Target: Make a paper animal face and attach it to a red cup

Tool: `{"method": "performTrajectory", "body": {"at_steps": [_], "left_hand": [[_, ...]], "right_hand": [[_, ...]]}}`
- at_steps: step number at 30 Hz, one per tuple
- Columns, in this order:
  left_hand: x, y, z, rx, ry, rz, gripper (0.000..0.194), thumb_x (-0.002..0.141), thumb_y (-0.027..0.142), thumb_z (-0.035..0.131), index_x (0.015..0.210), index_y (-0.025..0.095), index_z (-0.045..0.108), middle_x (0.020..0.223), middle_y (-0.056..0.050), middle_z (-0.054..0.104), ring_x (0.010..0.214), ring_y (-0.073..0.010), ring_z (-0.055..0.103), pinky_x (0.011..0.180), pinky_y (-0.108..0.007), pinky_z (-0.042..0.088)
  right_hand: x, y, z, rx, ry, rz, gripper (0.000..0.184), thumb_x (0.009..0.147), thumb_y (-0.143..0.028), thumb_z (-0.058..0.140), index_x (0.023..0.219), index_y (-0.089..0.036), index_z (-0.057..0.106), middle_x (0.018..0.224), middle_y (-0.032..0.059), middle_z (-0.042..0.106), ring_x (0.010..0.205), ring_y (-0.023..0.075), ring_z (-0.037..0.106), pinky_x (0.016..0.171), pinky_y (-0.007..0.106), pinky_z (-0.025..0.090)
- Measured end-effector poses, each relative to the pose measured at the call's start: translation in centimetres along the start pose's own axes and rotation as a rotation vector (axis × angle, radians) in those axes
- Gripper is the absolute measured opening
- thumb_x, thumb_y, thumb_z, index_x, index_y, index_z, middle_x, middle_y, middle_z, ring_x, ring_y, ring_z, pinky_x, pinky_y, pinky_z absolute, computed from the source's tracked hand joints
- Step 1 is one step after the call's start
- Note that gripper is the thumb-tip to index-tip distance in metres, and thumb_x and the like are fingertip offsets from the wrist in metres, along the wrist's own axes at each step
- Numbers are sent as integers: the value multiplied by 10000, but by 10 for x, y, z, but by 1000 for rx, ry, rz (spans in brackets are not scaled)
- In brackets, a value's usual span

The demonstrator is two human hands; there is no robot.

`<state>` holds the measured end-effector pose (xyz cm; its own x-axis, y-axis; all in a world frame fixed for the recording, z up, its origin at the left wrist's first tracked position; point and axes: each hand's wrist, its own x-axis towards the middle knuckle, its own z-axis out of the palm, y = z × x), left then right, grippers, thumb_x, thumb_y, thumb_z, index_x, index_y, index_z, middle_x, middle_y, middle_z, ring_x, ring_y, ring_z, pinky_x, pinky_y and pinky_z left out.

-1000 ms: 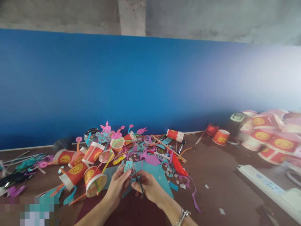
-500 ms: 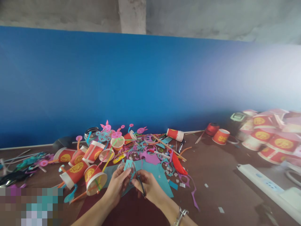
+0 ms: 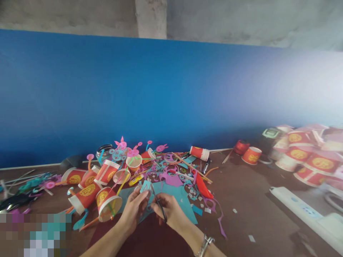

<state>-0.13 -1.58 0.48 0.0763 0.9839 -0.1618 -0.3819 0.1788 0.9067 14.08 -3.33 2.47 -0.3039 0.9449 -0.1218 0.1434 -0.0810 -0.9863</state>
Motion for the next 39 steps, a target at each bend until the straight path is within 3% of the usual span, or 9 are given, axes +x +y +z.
{"method": "performTrajectory", "body": {"at_steps": [2,7,13,20,25,31,39], "left_hand": [[-1,1,1,24,-11,15,319,707,440,654,642,159,516,375,94,383,308,-23,268,315,-146,192],[-4,6,4,8,-6,50,322,719,446,642,681,153,515,559,37,565,302,-4,273,300,-157,185],[-3,7,2,-168,50,69,303,643,318,751,723,176,495,472,97,451,386,-24,341,380,-135,271],[3,7,0,-325,91,63,297,572,238,801,752,141,586,556,56,533,480,-32,445,483,-137,365],[0,2,2,-212,-53,29,230,674,303,736,738,138,590,619,23,563,510,-54,473,484,-168,370],[3,-1,-1,-134,5,114,252,725,354,683,673,148,549,606,26,551,477,-46,428,464,-171,337],[5,2,-3,-30,-15,133,288,706,386,683,634,144,545,487,44,484,439,-56,397,440,-176,311]], "right_hand": [[0,0,0,4,-1,0,303,719,-447,602,732,-152,534,462,-72,477,338,51,428,352,162,336],[0,1,-1,-1,3,4,278,722,-423,601,721,-154,532,463,-73,472,332,53,430,345,162,342],[0,0,-1,-28,-6,15,256,736,-400,597,743,-151,535,466,-69,493,334,52,451,320,141,297],[-1,5,-2,-9,-73,7,289,753,-428,595,788,-147,538,501,-58,513,351,55,481,297,126,266],[0,6,-2,0,-49,2,317,740,-448,613,806,-149,534,500,-61,517,352,63,487,290,128,277],[-1,6,-1,-22,-111,-10,346,739,-480,603,796,-145,535,515,-54,524,361,65,502,301,132,286],[2,13,-2,35,-136,40,329,714,-450,631,811,-149,541,512,-60,533,360,65,511,302,126,286]]}}
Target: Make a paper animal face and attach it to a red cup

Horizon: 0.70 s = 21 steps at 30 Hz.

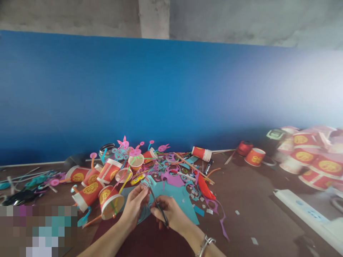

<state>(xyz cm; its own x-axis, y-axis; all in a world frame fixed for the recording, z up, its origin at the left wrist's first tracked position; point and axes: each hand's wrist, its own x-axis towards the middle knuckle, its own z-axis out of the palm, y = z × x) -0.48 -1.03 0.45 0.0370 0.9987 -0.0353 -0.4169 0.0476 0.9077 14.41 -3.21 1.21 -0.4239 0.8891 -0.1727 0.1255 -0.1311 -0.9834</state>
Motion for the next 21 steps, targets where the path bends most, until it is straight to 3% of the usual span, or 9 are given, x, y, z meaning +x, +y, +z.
{"method": "performTrajectory", "body": {"at_steps": [12,21], "left_hand": [[0,3,0,-39,-73,-46,289,683,385,698,630,135,562,503,32,497,437,-63,405,433,-187,331],[2,4,1,-16,-51,-63,281,654,361,719,626,141,546,570,21,543,435,-55,397,423,-188,330]], "right_hand": [[-6,-13,-3,105,-39,60,399,679,-504,630,837,-153,525,509,-62,533,362,59,496,303,128,259],[-4,-6,-9,-14,-31,26,322,726,-456,594,815,-152,533,499,-67,521,356,51,478,309,127,248]]}}
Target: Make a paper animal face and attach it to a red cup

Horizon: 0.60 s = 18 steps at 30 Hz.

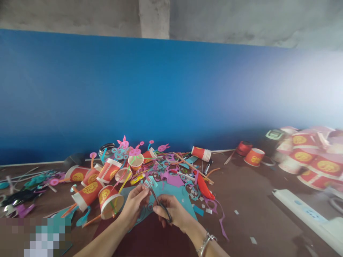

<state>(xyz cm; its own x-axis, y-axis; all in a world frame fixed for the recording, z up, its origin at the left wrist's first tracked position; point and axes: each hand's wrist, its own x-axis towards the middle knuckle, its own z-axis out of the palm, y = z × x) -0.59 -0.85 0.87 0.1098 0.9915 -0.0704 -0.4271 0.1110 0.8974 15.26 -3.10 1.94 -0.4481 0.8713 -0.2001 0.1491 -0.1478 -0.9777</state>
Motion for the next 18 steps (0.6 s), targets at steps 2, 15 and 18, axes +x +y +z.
{"method": "performTrajectory", "body": {"at_steps": [2,15,18], "left_hand": [[1,0,0,8,6,-4,284,652,362,720,623,139,547,575,17,554,429,-53,396,420,-188,326],[-2,3,1,7,90,-3,326,628,411,731,629,136,556,579,14,561,446,-54,431,430,-177,318],[-2,3,2,4,95,2,327,618,413,736,633,139,559,578,21,556,444,-56,434,427,-177,315]], "right_hand": [[0,1,-1,-19,10,-3,308,733,-445,590,815,-153,540,499,-67,519,357,52,478,313,130,245],[0,-2,1,-64,30,-15,278,717,-434,579,742,-160,543,478,-71,487,358,50,446,356,147,311],[0,-3,2,-64,28,-8,281,714,-437,584,740,-161,540,476,-72,487,354,49,440,354,148,316]]}}
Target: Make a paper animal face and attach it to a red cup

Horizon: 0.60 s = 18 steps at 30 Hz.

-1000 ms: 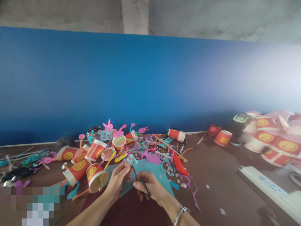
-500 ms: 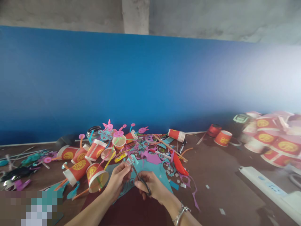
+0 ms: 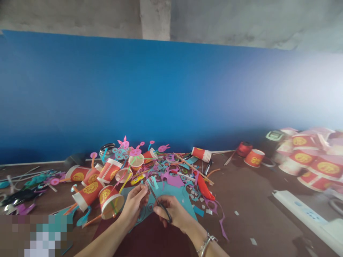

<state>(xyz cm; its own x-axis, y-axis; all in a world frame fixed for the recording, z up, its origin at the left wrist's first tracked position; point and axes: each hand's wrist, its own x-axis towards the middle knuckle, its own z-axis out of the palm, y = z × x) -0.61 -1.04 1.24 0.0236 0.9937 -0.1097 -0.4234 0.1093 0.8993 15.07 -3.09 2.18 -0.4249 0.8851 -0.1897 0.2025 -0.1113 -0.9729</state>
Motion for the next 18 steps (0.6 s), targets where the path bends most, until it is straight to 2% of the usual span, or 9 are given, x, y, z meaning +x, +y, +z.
{"method": "performTrajectory", "body": {"at_steps": [5,11,18], "left_hand": [[0,0,0,-3,3,4,330,618,415,731,629,137,552,598,12,568,445,-56,435,424,-178,316],[-1,-2,2,-1,-23,7,316,624,399,726,611,144,540,520,36,515,429,-61,418,416,-180,312],[-2,-1,2,-27,-5,-13,313,600,394,739,613,147,547,561,26,548,439,-63,435,418,-182,314]], "right_hand": [[2,5,1,14,2,16,267,724,-417,595,766,-157,549,476,-70,501,351,50,457,331,135,281],[4,15,2,55,-10,3,310,745,-456,596,821,-161,543,516,-63,535,358,55,498,316,129,249],[2,7,6,64,0,-12,316,749,-468,590,806,-162,533,495,-71,510,350,53,473,318,136,246]]}}
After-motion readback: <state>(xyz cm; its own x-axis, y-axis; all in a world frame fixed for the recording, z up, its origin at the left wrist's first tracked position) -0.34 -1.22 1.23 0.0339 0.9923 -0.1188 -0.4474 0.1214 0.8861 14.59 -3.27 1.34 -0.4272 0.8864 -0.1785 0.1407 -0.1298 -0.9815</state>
